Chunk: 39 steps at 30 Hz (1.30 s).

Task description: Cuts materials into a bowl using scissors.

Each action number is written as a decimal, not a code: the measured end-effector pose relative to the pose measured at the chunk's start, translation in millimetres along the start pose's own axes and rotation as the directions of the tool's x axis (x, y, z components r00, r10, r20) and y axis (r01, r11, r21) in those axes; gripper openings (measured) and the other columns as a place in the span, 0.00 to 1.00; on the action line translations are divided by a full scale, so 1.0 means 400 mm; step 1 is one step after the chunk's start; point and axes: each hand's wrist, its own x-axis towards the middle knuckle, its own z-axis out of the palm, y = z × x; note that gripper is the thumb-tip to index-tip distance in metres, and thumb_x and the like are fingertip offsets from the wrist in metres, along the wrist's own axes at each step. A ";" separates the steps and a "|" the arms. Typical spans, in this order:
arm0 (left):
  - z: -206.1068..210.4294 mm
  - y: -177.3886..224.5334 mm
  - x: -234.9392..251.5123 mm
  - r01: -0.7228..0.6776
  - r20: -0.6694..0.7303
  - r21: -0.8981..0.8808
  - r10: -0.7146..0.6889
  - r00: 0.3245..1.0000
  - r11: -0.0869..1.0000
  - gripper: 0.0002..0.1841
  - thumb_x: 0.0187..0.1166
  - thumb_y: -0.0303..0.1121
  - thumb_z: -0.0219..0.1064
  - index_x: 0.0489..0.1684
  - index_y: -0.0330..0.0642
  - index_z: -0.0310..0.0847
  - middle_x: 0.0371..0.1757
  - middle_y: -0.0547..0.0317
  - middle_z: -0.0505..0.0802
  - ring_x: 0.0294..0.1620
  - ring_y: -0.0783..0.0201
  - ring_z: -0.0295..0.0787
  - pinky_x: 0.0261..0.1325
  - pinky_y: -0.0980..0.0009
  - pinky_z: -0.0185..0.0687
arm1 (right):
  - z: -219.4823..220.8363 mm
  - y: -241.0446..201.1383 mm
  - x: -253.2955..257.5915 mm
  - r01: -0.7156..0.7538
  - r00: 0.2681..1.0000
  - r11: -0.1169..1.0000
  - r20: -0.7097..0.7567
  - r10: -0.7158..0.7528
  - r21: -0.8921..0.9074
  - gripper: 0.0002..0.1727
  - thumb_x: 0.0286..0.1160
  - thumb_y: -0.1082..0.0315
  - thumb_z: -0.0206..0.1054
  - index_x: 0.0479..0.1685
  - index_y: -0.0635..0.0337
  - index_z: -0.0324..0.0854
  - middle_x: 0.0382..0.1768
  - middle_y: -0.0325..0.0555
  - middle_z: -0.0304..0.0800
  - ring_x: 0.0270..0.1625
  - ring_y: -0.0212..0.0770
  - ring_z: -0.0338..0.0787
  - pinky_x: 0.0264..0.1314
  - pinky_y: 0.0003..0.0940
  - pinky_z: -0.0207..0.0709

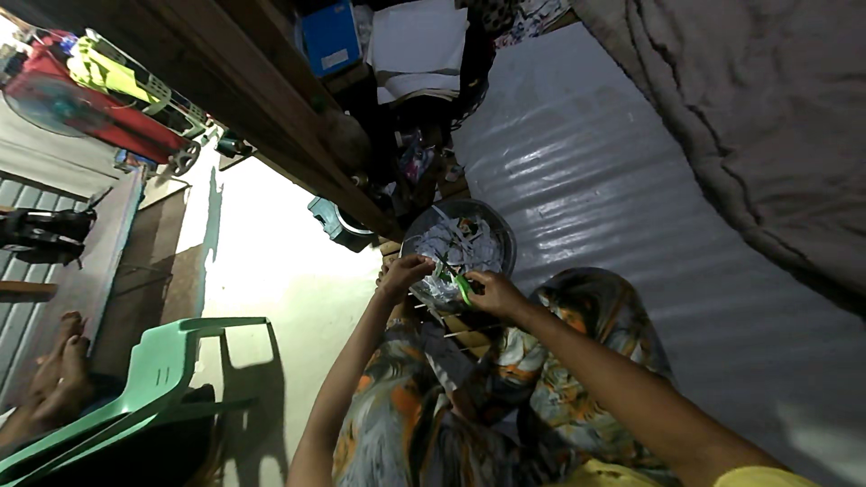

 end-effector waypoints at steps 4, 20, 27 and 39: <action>0.001 0.000 -0.001 -0.015 -0.026 -0.012 0.015 1.000 1.000 0.06 0.83 0.26 0.66 0.47 0.30 0.84 0.39 0.59 0.90 0.40 0.72 0.86 0.52 0.72 0.83 | 0.005 0.006 0.003 0.027 0.999 1.000 0.025 -0.026 -0.012 0.29 0.76 0.57 0.71 0.72 0.68 0.79 0.59 0.66 0.89 0.62 0.59 0.88 0.71 0.56 0.75; -0.034 -0.003 0.008 -0.063 0.037 0.477 0.052 0.998 0.877 0.15 0.83 0.32 0.67 0.60 0.30 0.83 0.47 0.49 0.91 0.45 0.64 0.88 0.59 0.63 0.83 | -0.015 -0.008 -0.015 -0.051 0.999 0.999 0.010 0.051 0.014 0.24 0.82 0.63 0.67 0.71 0.69 0.79 0.55 0.66 0.88 0.55 0.56 0.88 0.66 0.53 0.77; -0.033 0.145 -0.047 -0.226 0.224 0.736 0.085 0.971 0.638 0.25 0.77 0.22 0.68 0.75 0.31 0.75 0.69 0.32 0.85 0.71 0.37 0.82 0.74 0.38 0.73 | -0.033 -0.003 -0.050 -0.090 0.975 0.993 -0.208 0.072 -0.081 0.22 0.85 0.65 0.65 0.73 0.67 0.79 0.58 0.67 0.89 0.60 0.64 0.90 0.68 0.62 0.77; 0.148 0.155 -0.177 -0.205 0.253 0.930 -0.130 0.959 0.304 0.21 0.85 0.35 0.66 0.73 0.33 0.79 0.74 0.33 0.82 0.76 0.34 0.77 0.76 0.33 0.67 | -0.019 0.028 -0.072 -0.030 0.982 0.993 -0.188 0.007 -0.117 0.21 0.83 0.66 0.67 0.68 0.70 0.81 0.56 0.69 0.89 0.58 0.65 0.90 0.67 0.61 0.77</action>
